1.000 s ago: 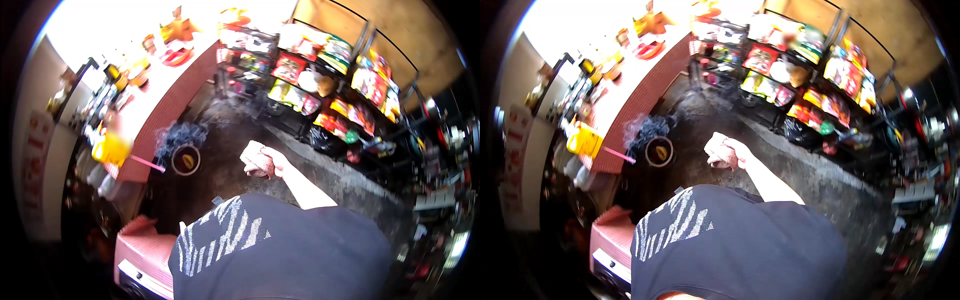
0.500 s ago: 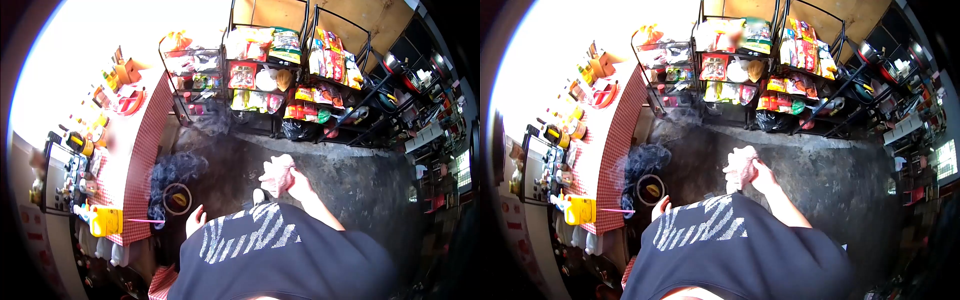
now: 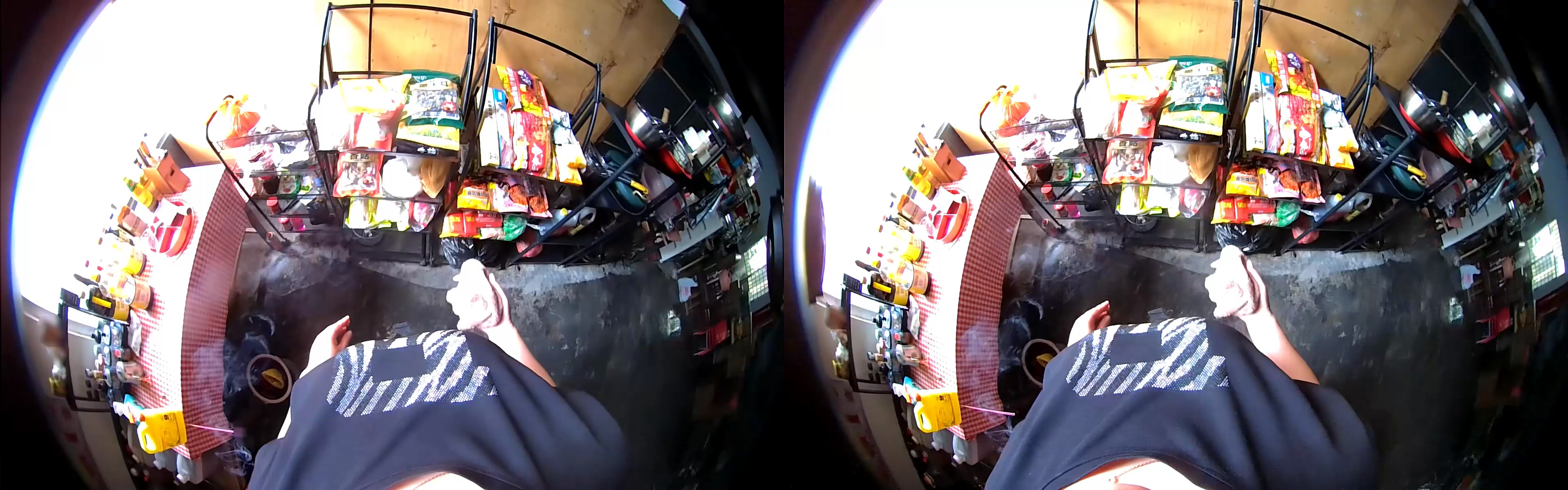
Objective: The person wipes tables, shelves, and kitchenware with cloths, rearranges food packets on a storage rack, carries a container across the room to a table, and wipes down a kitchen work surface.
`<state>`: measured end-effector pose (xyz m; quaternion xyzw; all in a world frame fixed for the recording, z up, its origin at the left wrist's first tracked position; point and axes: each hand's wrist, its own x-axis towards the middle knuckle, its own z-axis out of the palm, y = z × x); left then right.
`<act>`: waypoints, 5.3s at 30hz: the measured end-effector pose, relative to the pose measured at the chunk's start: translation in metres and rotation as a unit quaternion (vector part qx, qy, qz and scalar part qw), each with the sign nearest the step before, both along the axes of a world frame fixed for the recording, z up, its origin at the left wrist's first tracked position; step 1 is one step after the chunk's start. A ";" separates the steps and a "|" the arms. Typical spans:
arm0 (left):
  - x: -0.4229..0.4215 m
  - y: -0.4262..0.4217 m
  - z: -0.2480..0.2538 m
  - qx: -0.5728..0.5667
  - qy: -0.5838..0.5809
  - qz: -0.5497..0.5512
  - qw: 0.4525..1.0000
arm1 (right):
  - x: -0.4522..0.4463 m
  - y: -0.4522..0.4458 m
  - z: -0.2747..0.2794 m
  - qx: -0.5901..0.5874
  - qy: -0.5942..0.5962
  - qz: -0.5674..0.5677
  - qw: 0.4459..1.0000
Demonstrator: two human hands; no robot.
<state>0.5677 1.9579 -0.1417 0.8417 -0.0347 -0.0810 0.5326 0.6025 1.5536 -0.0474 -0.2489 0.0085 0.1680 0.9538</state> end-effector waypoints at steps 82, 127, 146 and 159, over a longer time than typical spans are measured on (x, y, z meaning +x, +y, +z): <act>0.513 -0.229 0.130 0.448 -0.246 -0.243 0.824 | 0.477 0.008 0.049 -0.846 -0.403 -0.077 0.340; 0.492 -0.195 0.090 0.197 -0.306 -0.171 0.916 | 0.416 -0.059 0.060 -0.753 -0.356 0.011 0.554; 0.483 -0.195 0.079 0.228 -0.361 -0.152 0.891 | 0.372 -0.070 0.047 -0.870 -0.372 -0.109 0.306; 0.451 -0.129 0.075 0.223 -0.320 0.078 0.917 | 0.453 0.056 0.080 -0.790 -0.514 -0.076 0.326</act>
